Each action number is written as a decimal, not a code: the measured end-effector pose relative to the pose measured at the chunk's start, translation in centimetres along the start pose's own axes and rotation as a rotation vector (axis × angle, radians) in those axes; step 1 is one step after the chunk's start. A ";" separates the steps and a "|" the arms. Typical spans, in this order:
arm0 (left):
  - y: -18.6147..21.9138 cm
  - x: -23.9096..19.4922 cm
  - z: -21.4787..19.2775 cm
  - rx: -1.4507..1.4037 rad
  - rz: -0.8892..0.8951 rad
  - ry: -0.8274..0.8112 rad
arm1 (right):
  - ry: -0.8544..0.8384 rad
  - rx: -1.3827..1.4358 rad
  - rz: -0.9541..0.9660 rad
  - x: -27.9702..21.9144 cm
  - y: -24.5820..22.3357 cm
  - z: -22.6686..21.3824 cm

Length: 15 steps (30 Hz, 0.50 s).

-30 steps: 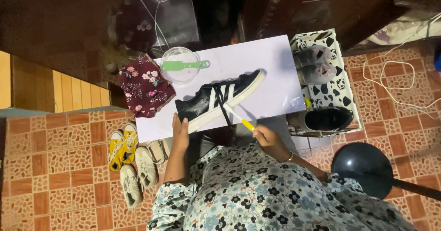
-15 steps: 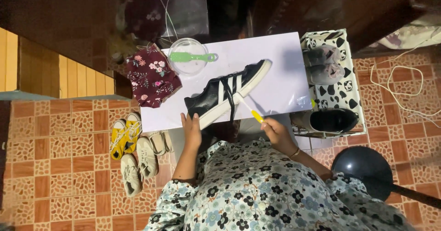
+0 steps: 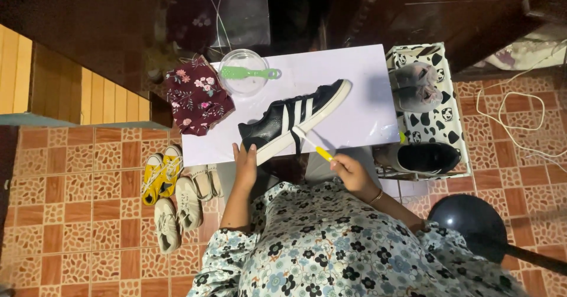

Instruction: The person cleans a black sneaker with white stripes using a floral cloth and a toothbrush. They wipe the upper and sole with the cloth, then scrub the white rubber sole and side stripes with the toothbrush, rotating the shoe to access different areas.

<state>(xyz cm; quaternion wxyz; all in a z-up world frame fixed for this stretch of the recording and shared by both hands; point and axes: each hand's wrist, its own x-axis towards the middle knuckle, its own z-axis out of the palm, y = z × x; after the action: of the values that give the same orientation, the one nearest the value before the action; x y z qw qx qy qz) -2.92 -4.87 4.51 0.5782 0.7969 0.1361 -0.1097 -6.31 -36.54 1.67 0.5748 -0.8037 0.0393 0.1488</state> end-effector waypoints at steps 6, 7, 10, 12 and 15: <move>-1.2 1.0 0.0 -0.037 -0.009 -0.014 | 0.063 0.126 -0.006 0.0 -0.3 -1.0; -0.4 0.6 0.0 -0.040 -0.004 -0.012 | 0.064 0.123 -0.011 -0.3 -0.3 -0.9; 1.3 -0.4 -0.4 -0.036 -0.041 -0.029 | -0.005 0.245 -0.060 -1.3 -0.3 0.2; 1.5 -0.7 -0.4 -0.016 -0.055 -0.032 | -0.108 0.247 -0.054 -1.8 -0.5 1.4; 0.2 -0.1 -0.2 -0.008 -0.068 -0.019 | -0.167 0.221 -0.072 -1.6 -1.2 3.7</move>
<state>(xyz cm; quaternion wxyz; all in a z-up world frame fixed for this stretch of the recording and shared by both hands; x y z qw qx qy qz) -2.95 -4.77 4.78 0.5788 0.7884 0.1581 -0.1362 -8.26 -32.90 2.12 0.6660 -0.7213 -0.0212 0.1892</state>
